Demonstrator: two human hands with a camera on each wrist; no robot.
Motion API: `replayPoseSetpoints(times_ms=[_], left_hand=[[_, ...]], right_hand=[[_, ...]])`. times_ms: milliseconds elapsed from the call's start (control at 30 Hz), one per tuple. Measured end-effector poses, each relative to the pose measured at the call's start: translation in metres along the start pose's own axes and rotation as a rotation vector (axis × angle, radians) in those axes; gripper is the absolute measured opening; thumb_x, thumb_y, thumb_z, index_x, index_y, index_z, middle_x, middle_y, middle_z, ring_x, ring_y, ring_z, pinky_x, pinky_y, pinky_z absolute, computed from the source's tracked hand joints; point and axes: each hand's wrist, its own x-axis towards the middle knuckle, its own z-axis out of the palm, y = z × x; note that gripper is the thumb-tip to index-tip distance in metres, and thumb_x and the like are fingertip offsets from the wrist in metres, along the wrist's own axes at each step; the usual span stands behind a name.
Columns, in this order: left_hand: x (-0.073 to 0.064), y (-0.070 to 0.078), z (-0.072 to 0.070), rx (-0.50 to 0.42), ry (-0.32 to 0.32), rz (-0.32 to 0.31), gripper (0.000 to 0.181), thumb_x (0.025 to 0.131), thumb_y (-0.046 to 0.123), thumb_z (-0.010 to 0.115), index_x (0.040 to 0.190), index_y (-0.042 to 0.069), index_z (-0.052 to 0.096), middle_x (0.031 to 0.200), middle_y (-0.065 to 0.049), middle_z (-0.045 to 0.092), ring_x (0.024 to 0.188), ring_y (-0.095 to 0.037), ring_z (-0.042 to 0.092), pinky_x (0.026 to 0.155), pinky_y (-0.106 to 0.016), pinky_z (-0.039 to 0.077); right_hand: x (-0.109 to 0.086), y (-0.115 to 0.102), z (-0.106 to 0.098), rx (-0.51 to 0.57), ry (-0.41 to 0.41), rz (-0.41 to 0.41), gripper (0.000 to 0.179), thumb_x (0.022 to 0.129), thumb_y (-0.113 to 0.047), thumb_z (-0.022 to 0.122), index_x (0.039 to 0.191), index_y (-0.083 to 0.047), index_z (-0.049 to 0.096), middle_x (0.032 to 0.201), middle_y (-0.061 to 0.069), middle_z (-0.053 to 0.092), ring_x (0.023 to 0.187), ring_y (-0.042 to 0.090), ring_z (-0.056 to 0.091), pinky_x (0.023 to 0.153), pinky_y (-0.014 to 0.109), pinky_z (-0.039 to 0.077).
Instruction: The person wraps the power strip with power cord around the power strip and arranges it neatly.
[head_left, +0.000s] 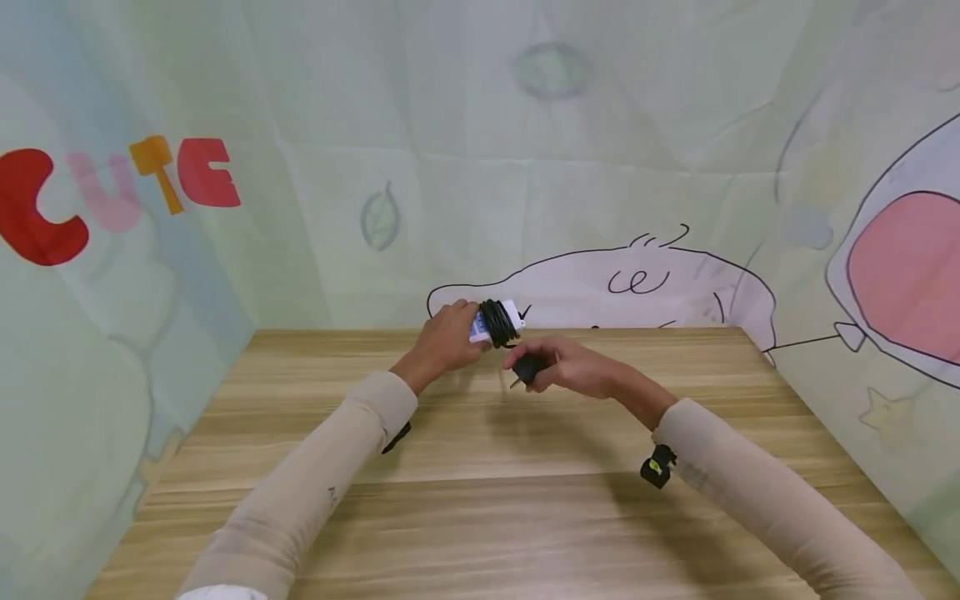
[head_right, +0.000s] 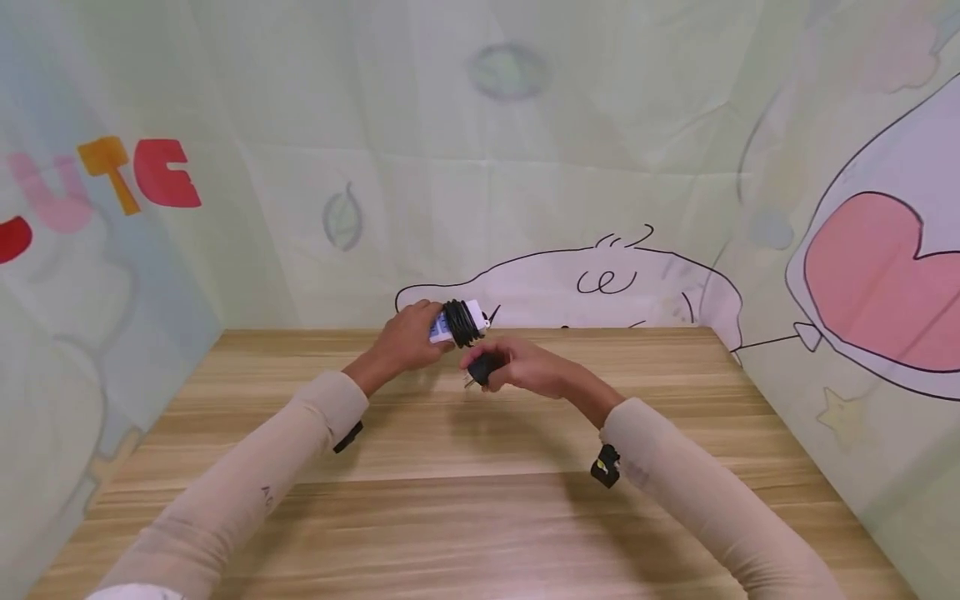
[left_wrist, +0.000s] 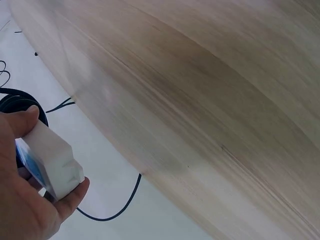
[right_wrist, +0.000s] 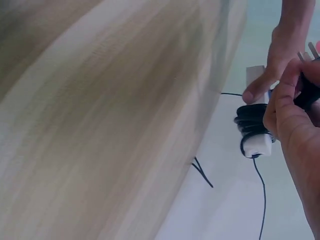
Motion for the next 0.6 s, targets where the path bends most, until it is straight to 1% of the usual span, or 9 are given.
replayPoseSetpoints(times_ms=[67,133,233,333,400,433,500,567,600], left_hand=[[0.000,0.000,0.000,0.005,-0.008,0.020,0.057,0.096,0.028,0.080,0.142,-0.001,0.066,0.129,-0.019,0.072,0.111,-0.038,0.069,0.098,-0.052,0.061],[0.000,0.000,0.000,0.020,-0.015,0.040,0.055,0.095,0.027,0.081,0.142,0.000,0.066,0.128,-0.019,0.073,0.111,-0.037,0.069,0.098,-0.052,0.060],[0.000,0.001,0.000,0.022,-0.037,0.044,0.053,0.096,0.024,0.081,0.141,0.001,0.066,0.127,-0.017,0.072,0.110,-0.035,0.068,0.099,-0.050,0.059],[0.000,0.004,0.000,0.004,-0.068,0.057,0.051,0.095,0.024,0.082,0.139,0.002,0.066,0.126,-0.017,0.072,0.110,-0.034,0.067,0.100,-0.049,0.059],[0.001,0.005,0.003,0.001,-0.082,0.083,0.052,0.095,0.026,0.082,0.139,0.003,0.066,0.126,-0.016,0.072,0.111,-0.034,0.067,0.101,-0.049,0.059],[0.010,-0.007,0.016,-0.013,-0.079,0.112,0.054,0.095,0.031,0.083,0.138,0.005,0.066,0.125,-0.014,0.072,0.111,-0.032,0.067,0.100,-0.048,0.059],[0.021,-0.020,0.034,-0.004,-0.080,0.136,0.057,0.090,0.037,0.086,0.136,0.009,0.067,0.122,-0.009,0.072,0.107,-0.027,0.067,0.095,-0.052,0.059],[0.035,-0.037,0.059,-0.023,-0.094,0.138,0.060,0.087,0.041,0.088,0.136,0.013,0.067,0.120,-0.005,0.072,0.105,-0.023,0.066,0.093,-0.050,0.058],[0.039,-0.042,0.066,-0.022,-0.108,0.138,0.062,0.087,0.040,0.088,0.137,0.012,0.067,0.122,-0.006,0.072,0.107,-0.024,0.067,0.095,-0.050,0.058]], right_hand=[[0.002,-0.002,-0.001,-0.008,0.022,-0.003,0.045,0.105,0.000,0.065,0.150,0.003,0.060,0.145,0.027,0.065,0.119,0.023,0.066,0.105,0.039,0.061],[0.005,-0.003,-0.004,-0.031,0.061,-0.024,0.041,0.110,-0.003,0.065,0.149,0.006,0.059,0.140,0.029,0.070,0.116,0.022,0.071,0.105,0.044,0.064],[0.011,-0.006,-0.007,-0.090,0.156,-0.063,0.033,0.115,-0.006,0.059,0.144,0.010,0.061,0.116,0.024,0.077,0.096,0.021,0.073,0.087,0.039,0.068],[0.018,-0.008,-0.011,-0.240,0.271,-0.093,0.028,0.118,-0.013,0.059,0.134,0.007,0.068,0.091,0.011,0.079,0.074,0.018,0.068,0.067,0.029,0.059],[0.023,-0.009,-0.013,-0.355,0.330,-0.097,0.025,0.117,-0.020,0.062,0.127,0.001,0.071,0.082,0.005,0.076,0.068,0.016,0.064,0.062,0.028,0.053],[0.025,-0.010,-0.014,-0.415,0.357,-0.095,0.025,0.117,-0.024,0.063,0.120,-0.001,0.072,0.079,0.003,0.074,0.067,0.016,0.062,0.062,0.028,0.050],[0.031,-0.009,-0.017,-0.502,0.400,-0.090,0.026,0.116,-0.029,0.065,0.111,-0.004,0.073,0.079,0.004,0.069,0.069,0.017,0.058,0.065,0.031,0.046],[0.037,-0.007,-0.019,-0.559,0.435,-0.076,0.030,0.115,-0.030,0.067,0.102,-0.003,0.073,0.082,0.007,0.066,0.073,0.018,0.057,0.068,0.032,0.046],[0.040,-0.006,-0.020,-0.566,0.452,-0.059,0.032,0.115,-0.031,0.067,0.101,-0.003,0.073,0.084,0.008,0.066,0.073,0.018,0.058,0.068,0.032,0.046]])
